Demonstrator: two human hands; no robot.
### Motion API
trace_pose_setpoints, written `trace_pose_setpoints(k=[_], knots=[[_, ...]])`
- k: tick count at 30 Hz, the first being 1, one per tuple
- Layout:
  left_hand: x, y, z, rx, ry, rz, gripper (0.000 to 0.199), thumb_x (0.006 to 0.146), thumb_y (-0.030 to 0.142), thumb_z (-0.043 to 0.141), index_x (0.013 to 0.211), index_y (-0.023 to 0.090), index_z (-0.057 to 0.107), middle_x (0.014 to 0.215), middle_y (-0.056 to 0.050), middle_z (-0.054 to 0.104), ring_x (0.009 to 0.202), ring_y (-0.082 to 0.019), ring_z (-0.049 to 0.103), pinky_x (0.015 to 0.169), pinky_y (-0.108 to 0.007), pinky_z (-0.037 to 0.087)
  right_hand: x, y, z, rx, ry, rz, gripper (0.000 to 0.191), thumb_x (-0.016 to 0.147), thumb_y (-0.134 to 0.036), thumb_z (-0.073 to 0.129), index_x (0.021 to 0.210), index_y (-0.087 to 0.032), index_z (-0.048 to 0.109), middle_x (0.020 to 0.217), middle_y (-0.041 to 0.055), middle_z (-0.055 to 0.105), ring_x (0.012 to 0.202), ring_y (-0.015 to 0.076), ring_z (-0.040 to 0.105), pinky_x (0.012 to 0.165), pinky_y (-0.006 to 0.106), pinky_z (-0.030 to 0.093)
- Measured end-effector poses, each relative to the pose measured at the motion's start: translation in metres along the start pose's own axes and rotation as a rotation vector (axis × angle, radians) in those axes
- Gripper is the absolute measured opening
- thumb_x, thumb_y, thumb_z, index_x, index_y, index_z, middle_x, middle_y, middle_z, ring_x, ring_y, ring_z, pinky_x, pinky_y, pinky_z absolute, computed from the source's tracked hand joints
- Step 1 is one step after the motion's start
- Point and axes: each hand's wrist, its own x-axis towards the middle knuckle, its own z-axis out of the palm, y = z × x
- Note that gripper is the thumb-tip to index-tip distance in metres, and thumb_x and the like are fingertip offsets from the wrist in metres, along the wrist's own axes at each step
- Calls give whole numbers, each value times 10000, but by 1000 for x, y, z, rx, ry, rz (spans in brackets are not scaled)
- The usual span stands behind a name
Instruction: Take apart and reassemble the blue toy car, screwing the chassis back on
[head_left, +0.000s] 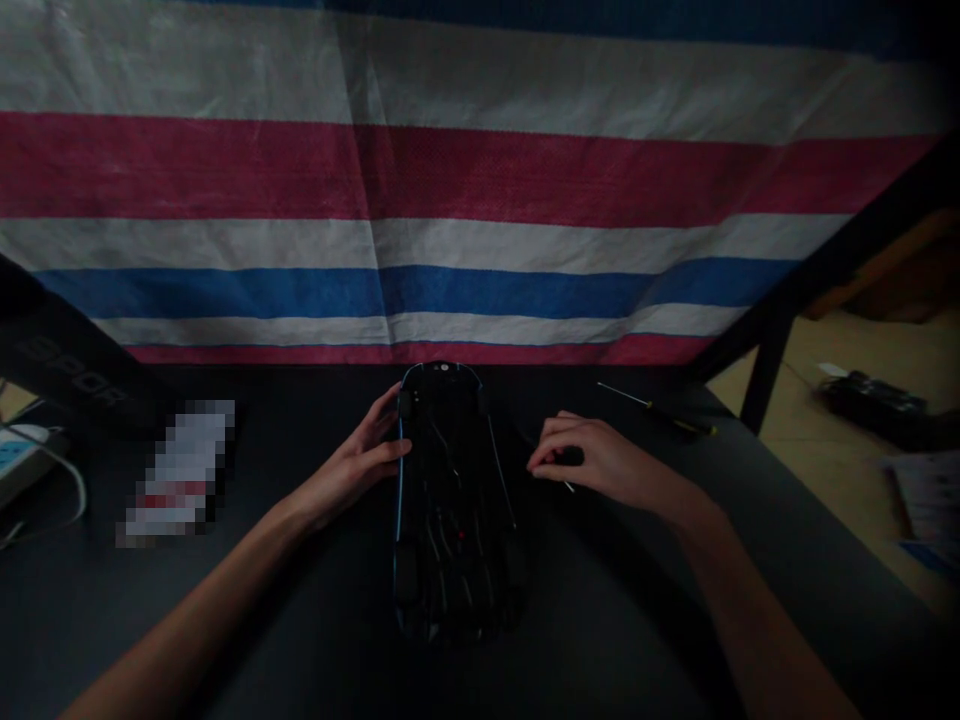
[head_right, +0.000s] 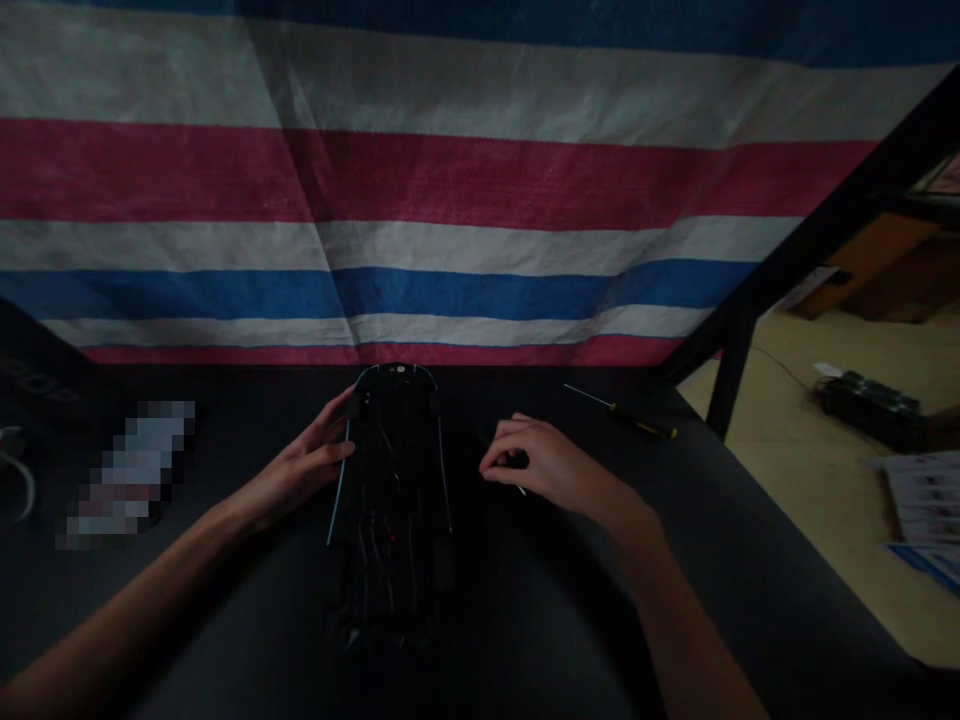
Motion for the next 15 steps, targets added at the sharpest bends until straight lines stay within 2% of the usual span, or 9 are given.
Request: trace_pose_setpoints(k=[6, 15], knots=[[1, 1, 2, 4, 6, -7, 802, 891, 320, 747, 1569, 488, 353, 1661, -19, 391, 1448, -374, 463, 1146, -562, 458, -2, 9, 9, -102, -13, 20, 68, 894, -343, 773, 908, -279, 791, 885, 8, 680, 868, 195, 620, 834, 366, 418], [1, -2, -1, 8, 3, 1, 774, 907, 300, 732, 1560, 505, 368, 1643, -2, 418, 1446, -355, 473, 1140, -537, 471, -1, 5, 15, -223, 11, -13, 10, 888, -278, 787, 894, -282, 780, 875, -6, 711, 893, 206, 647, 898, 397, 403]])
